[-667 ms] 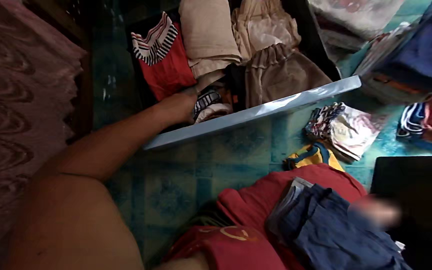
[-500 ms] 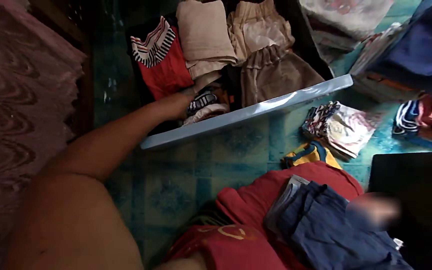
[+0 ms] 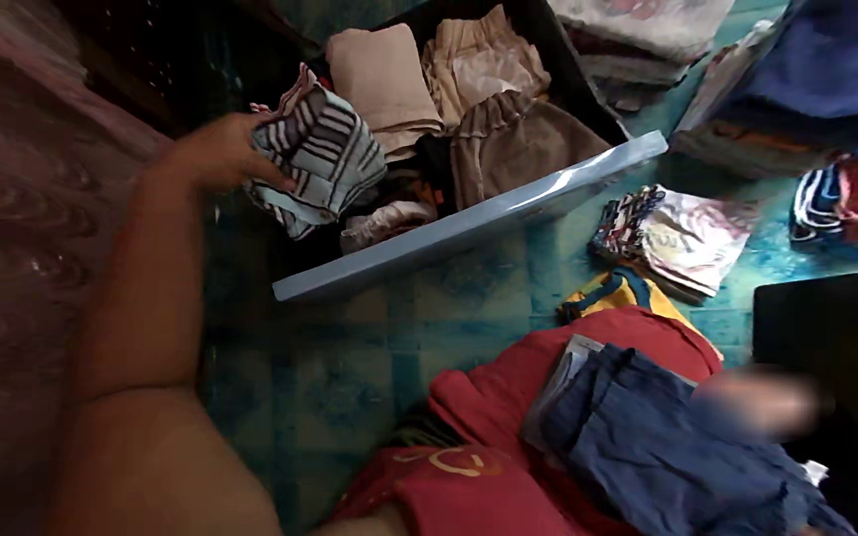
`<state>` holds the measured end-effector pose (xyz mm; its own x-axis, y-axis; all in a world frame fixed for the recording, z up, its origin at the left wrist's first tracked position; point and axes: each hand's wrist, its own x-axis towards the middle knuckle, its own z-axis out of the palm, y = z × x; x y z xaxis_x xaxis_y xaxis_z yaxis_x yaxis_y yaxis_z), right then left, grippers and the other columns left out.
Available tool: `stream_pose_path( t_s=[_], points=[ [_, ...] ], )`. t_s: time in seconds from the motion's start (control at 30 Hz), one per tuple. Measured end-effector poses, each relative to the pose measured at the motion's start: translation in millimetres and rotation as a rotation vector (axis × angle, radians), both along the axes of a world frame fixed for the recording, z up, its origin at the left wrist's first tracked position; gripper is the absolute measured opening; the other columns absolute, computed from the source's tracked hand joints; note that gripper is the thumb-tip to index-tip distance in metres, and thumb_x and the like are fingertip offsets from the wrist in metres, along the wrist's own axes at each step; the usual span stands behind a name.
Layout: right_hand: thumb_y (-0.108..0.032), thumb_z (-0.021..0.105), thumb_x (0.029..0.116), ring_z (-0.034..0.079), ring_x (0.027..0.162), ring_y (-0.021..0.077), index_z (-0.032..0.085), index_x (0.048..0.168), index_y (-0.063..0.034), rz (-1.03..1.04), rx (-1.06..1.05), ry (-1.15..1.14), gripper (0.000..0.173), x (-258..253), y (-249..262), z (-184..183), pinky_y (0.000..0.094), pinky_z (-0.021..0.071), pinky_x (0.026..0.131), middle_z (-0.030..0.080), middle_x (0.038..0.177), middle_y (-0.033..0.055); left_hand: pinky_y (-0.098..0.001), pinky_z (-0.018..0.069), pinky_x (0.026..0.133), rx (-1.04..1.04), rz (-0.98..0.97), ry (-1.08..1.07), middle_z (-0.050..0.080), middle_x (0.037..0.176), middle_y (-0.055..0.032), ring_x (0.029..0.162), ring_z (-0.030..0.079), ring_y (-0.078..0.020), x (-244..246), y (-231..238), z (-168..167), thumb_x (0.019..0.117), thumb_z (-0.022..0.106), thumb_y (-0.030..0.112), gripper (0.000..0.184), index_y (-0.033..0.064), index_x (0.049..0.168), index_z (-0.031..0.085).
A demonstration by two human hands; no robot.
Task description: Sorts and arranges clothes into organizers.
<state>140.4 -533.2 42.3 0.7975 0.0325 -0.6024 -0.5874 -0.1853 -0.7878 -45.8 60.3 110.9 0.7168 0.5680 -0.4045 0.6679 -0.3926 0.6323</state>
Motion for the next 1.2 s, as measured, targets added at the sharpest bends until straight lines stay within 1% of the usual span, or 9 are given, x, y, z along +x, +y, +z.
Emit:
stream_pose_path(
  t_s=[0.07,0.17,0.27,0.33,0.4,0.47,0.67,0.97,1.2],
  points=[
    [-0.008,0.058,0.0978,0.063,0.112,0.0056,0.047,0.132,0.0054,0.35,0.224,-0.185,0.038,21,-40,-50,0.0253,0.0522,0.099,0.064,0.119,0.0056,-0.0222,0.0591,0.083,-0.087,0.097,-0.202,0.069,0.112,-0.0008,0.094,0.068,-0.0026,-11,4,4,0.0738,0.071,-0.012,0.064,0.0067,0.133,0.055],
    [-0.017,0.066,0.0954,0.062,0.114,0.0072,0.051,0.132,-0.0012,0.343,0.293,-0.213,0.043,26,-58,-73,0.0294,0.0525,0.1,0.064,0.12,0.0023,-0.019,0.0604,0.079,-0.213,0.123,-0.42,0.071,0.103,0.0102,0.089,0.069,0.0013,-16,3,7,0.0719,0.066,-0.009,0.061,0.0136,0.127,0.052],
    [-0.007,0.073,0.0828,0.068,0.09,0.0018,0.06,0.11,-0.0056,0.163,0.285,-0.085,0.03,1,-59,-34,0.0221,0.0572,0.084,0.071,0.095,-0.0017,-0.0219,0.0619,0.079,-0.309,0.048,-0.534,0.075,0.101,0.0105,0.089,0.072,-0.0016,-10,-2,7,0.0704,0.069,-0.002,0.057,0.0173,0.123,0.058],
    [0.005,0.061,0.0814,0.065,0.073,0.001,0.055,0.099,-0.0026,-0.071,0.119,0.015,0.02,-12,-17,14,0.0174,0.0559,0.073,0.063,0.077,0.0005,-0.02,0.0614,0.078,-0.321,0.045,-0.528,0.074,0.099,0.0124,0.087,0.071,0.0,0,-17,14,0.07,0.066,-0.004,0.056,0.019,0.121,0.057],
    [-0.005,0.065,0.0873,0.068,0.084,0.0026,0.061,0.106,-0.0058,0.117,0.262,-0.02,0.019,-11,-66,-8,0.0207,0.0573,0.081,0.069,0.089,-0.0006,-0.0188,0.0609,0.076,-0.327,0.039,-0.532,0.074,0.097,0.0132,0.084,0.07,0.0011,11,-32,20,0.069,0.066,-0.003,0.056,0.0197,0.119,0.057],
    [-0.031,0.074,0.0923,0.071,0.093,0.0004,0.071,0.114,-0.025,0.294,0.358,-0.114,0.023,-11,-134,-55,0.0232,0.0593,0.086,0.076,0.102,-0.0105,-0.02,0.0617,0.075,-0.385,-0.019,-0.577,0.075,0.094,0.0127,0.083,0.071,0.0004,21,-45,22,0.0683,0.07,0.001,0.053,0.0219,0.116,0.06],
    [-0.048,0.082,0.0827,0.07,0.085,-0.0011,0.07,0.109,-0.0305,0.228,0.447,-0.109,0.034,-18,-139,-55,0.0217,0.0604,0.077,0.075,0.096,-0.0127,-0.0228,0.0623,0.078,-0.482,-0.147,-0.579,0.076,0.096,0.0095,0.085,0.072,-0.002,61,-103,33,0.0686,0.074,0.004,0.05,0.0218,0.115,0.063],
    [-0.019,0.045,0.1055,0.069,0.075,0.0042,0.058,0.123,-0.0172,0.044,0.368,-0.079,0.021,-34,-126,-15,0.0253,0.0615,0.069,0.072,0.088,-0.0048,-0.0369,0.0633,0.076,-0.929,0.043,-0.358,0.073,0.1,-0.0082,0.087,0.073,-0.0167,54,-372,-8,0.0839,0.065,-0.001,0.043,0.008,0.126,0.058],
    [-0.009,0.053,0.1021,0.071,0.079,0.0064,0.057,0.126,-0.0121,0.078,0.364,-0.216,0.024,-35,-128,22,0.0272,0.0631,0.072,0.073,0.095,-0.0019,-0.0377,0.0617,0.079,-0.862,0.038,-0.231,0.072,0.104,-0.0111,0.089,0.072,-0.0191,48,-407,-44,0.0934,0.062,-0.003,0.041,0.0038,0.133,0.053]
  ],
)
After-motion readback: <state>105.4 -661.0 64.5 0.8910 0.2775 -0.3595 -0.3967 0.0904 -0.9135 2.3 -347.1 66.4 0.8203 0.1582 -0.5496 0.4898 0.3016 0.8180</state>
